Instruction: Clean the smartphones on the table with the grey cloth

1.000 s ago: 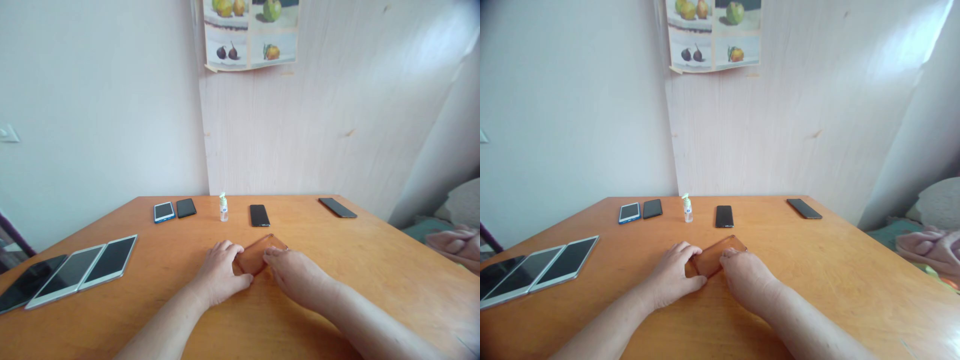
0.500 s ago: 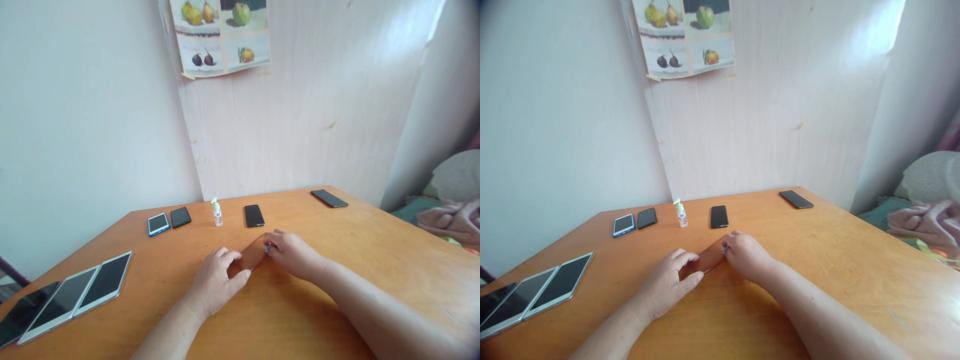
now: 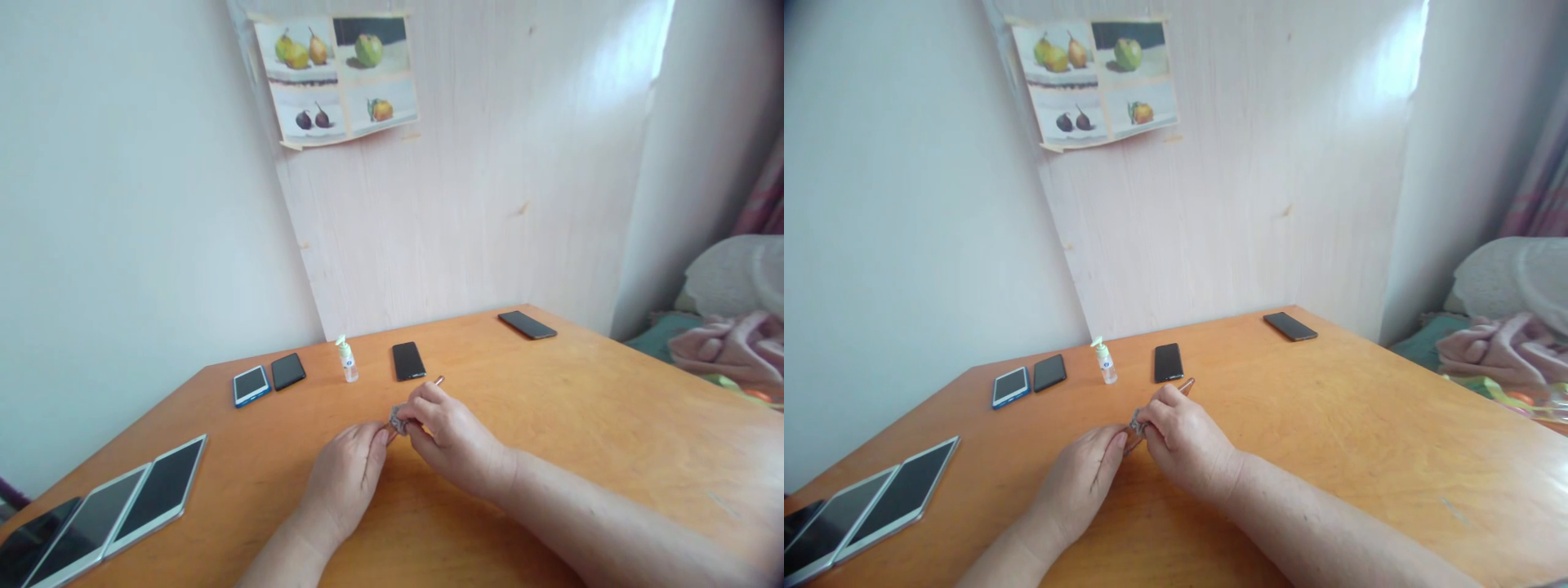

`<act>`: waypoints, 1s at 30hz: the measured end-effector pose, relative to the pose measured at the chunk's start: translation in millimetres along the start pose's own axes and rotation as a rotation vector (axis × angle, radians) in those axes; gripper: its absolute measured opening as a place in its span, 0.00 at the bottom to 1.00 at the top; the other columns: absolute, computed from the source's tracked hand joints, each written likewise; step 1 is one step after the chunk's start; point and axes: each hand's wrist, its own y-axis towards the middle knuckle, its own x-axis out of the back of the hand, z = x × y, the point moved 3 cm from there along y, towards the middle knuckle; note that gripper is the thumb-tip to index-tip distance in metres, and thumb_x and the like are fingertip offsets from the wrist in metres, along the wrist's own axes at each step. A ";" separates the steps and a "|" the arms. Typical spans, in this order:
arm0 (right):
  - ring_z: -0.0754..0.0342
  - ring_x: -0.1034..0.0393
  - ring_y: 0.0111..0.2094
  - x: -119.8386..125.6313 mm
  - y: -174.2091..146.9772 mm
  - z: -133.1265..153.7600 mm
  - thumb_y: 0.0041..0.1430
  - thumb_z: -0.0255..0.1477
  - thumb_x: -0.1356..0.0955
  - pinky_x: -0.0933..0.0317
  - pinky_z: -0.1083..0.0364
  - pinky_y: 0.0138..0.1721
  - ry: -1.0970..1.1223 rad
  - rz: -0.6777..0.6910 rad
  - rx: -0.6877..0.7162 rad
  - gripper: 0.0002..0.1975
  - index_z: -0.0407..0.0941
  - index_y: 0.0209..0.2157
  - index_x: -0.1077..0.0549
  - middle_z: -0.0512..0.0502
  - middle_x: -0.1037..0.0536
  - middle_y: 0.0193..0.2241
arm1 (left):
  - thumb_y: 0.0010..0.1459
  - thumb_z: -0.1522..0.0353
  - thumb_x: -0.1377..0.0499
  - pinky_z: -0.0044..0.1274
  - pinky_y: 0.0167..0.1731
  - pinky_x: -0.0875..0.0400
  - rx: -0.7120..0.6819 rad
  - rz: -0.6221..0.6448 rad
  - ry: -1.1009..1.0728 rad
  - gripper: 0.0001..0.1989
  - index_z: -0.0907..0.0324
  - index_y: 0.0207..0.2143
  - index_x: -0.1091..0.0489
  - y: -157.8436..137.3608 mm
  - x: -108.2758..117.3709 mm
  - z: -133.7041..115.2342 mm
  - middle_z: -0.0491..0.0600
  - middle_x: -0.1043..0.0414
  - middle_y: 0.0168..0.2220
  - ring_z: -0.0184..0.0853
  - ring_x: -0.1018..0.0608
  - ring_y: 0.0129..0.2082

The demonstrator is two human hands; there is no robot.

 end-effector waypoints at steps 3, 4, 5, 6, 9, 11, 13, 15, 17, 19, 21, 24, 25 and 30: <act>0.55 0.32 0.38 2.8 3.8 -10.2 0.59 0.18 0.37 0.37 0.57 0.41 -0.020 -0.066 -0.053 0.11 0.45 0.37 0.27 0.46 0.30 0.36 | 0.69 0.61 0.59 0.28 0.37 0.33 0.026 -0.034 0.056 0.18 0.55 0.36 0.32 -0.7 -0.9 3.6 0.51 0.25 0.34 0.40 0.24 0.37; 0.55 0.32 0.38 4.7 5.4 -16.1 0.60 0.18 0.37 0.38 0.57 0.41 -0.034 -0.091 -0.086 0.10 0.44 0.37 0.27 0.46 0.30 0.36 | 0.69 0.61 0.58 0.28 0.37 0.33 0.036 -0.047 0.057 0.17 0.55 0.36 0.33 -1.2 -1.4 5.0 0.51 0.26 0.33 0.40 0.24 0.36; 0.55 0.32 0.37 7.1 6.9 -23.5 0.60 0.19 0.37 0.38 0.57 0.40 -0.050 -0.110 -0.129 0.10 0.44 0.37 0.27 0.46 0.30 0.36 | 0.69 0.60 0.58 0.28 0.36 0.33 0.046 -0.058 0.042 0.17 0.55 0.35 0.34 -1.7 -2.1 6.5 0.51 0.26 0.32 0.40 0.24 0.35; 0.55 0.32 0.37 9.7 8.2 -32.0 0.59 0.19 0.37 0.39 0.57 0.40 -0.064 -0.124 -0.185 0.09 0.44 0.36 0.27 0.46 0.30 0.36 | 0.69 0.60 0.58 0.28 0.36 0.32 0.056 -0.067 0.009 0.17 0.55 0.35 0.34 -2.3 -2.9 7.9 0.51 0.26 0.32 0.39 0.24 0.35; 0.55 0.32 0.36 17.8 10.0 -57.9 0.56 0.20 0.37 0.40 0.57 0.40 -0.099 -0.136 -0.376 0.08 0.43 0.32 0.27 0.46 0.28 0.34 | 0.68 0.58 0.57 0.27 0.36 0.31 0.109 -0.083 -0.162 0.17 0.56 0.37 0.34 -3.5 -5.2 12.3 0.50 0.25 0.33 0.37 0.23 0.34; 0.53 0.32 0.36 21.6 9.7 -69.0 0.55 0.20 0.37 0.41 0.56 0.39 -0.108 -0.146 -0.456 0.08 0.43 0.31 0.26 0.46 0.26 0.32 | 0.68 0.57 0.58 0.27 0.36 0.30 0.152 -0.076 -0.272 0.19 0.57 0.39 0.33 -3.5 -6.5 15.3 0.48 0.26 0.31 0.36 0.23 0.32; 0.53 0.31 0.35 22.4 9.3 -72.5 0.55 0.21 0.37 0.41 0.57 0.37 -0.102 -0.152 -0.471 0.08 0.43 0.30 0.26 0.46 0.25 0.31 | 0.68 0.56 0.58 0.26 0.35 0.31 0.185 -0.058 -0.322 0.20 0.58 0.36 0.33 -2.7 -7.2 18.2 0.47 0.27 0.29 0.36 0.24 0.30; 0.54 0.31 0.35 20.0 8.9 -71.3 0.55 0.23 0.37 0.42 0.58 0.36 -0.087 -0.135 -0.458 0.08 0.44 0.30 0.26 0.47 0.24 0.31 | 0.68 0.56 0.58 0.26 0.34 0.32 0.203 -0.047 -0.312 0.22 0.58 0.30 0.33 -1.3 -7.4 21.7 0.47 0.28 0.27 0.36 0.25 0.30; 0.55 0.31 0.34 16.0 8.3 -69.7 0.55 0.24 0.37 0.42 0.59 0.35 -0.078 -0.111 -0.446 0.07 0.45 0.29 0.26 0.48 0.23 0.30 | 0.67 0.57 0.58 0.26 0.33 0.33 0.218 -0.055 -0.265 0.22 0.57 0.26 0.35 0.3 -7.5 26.4 0.46 0.30 0.25 0.36 0.26 0.29; 0.55 0.31 0.32 12.3 7.5 -71.1 0.54 0.24 0.36 0.44 0.59 0.32 -0.081 -0.087 -0.452 0.06 0.45 0.27 0.27 0.49 0.24 0.28 | 0.66 0.58 0.57 0.26 0.34 0.33 0.234 -0.089 -0.207 0.21 0.57 0.25 0.36 1.6 -7.7 31.8 0.46 0.30 0.25 0.36 0.26 0.30; 0.55 0.32 0.28 9.8 6.7 -75.1 0.53 0.24 0.35 0.46 0.59 0.29 -0.089 -0.068 -0.472 0.06 0.45 0.26 0.27 0.50 0.24 0.25 | 0.65 0.58 0.54 0.28 0.37 0.32 0.254 -0.140 -0.165 0.17 0.57 0.30 0.33 1.9 -8.0 36.2 0.47 0.27 0.30 0.38 0.25 0.34; 0.56 0.32 0.28 7.9 6.4 -80.1 0.52 0.22 0.36 0.46 0.59 0.28 -0.098 -0.045 -0.490 0.07 0.45 0.28 0.27 0.50 0.24 0.25 | 0.61 0.55 0.48 0.32 0.46 0.32 0.264 -0.172 -0.141 0.16 0.57 0.41 0.30 0.0 -9.2 36.5 0.51 0.25 0.41 0.41 0.24 0.45; 0.56 0.32 0.29 7.5 6.6 -80.3 0.53 0.22 0.37 0.46 0.59 0.29 -0.102 -0.040 -0.489 0.08 0.45 0.29 0.26 0.50 0.23 0.26 | 0.59 0.54 0.45 0.33 0.49 0.33 0.261 -0.160 -0.131 0.19 0.57 0.45 0.31 -1.0 -9.7 34.4 0.53 0.25 0.45 0.42 0.25 0.47; 0.54 0.31 0.35 5.3 6.6 -73.0 0.57 0.26 0.37 0.44 0.58 0.35 -0.153 0.003 -0.473 0.09 0.46 0.33 0.24 0.48 0.23 0.32 | 0.45 0.54 0.33 0.38 0.53 0.35 0.224 -0.046 -0.039 0.35 0.55 0.54 0.36 -5.8 -12.2 19.4 0.55 0.29 0.51 0.48 0.28 0.52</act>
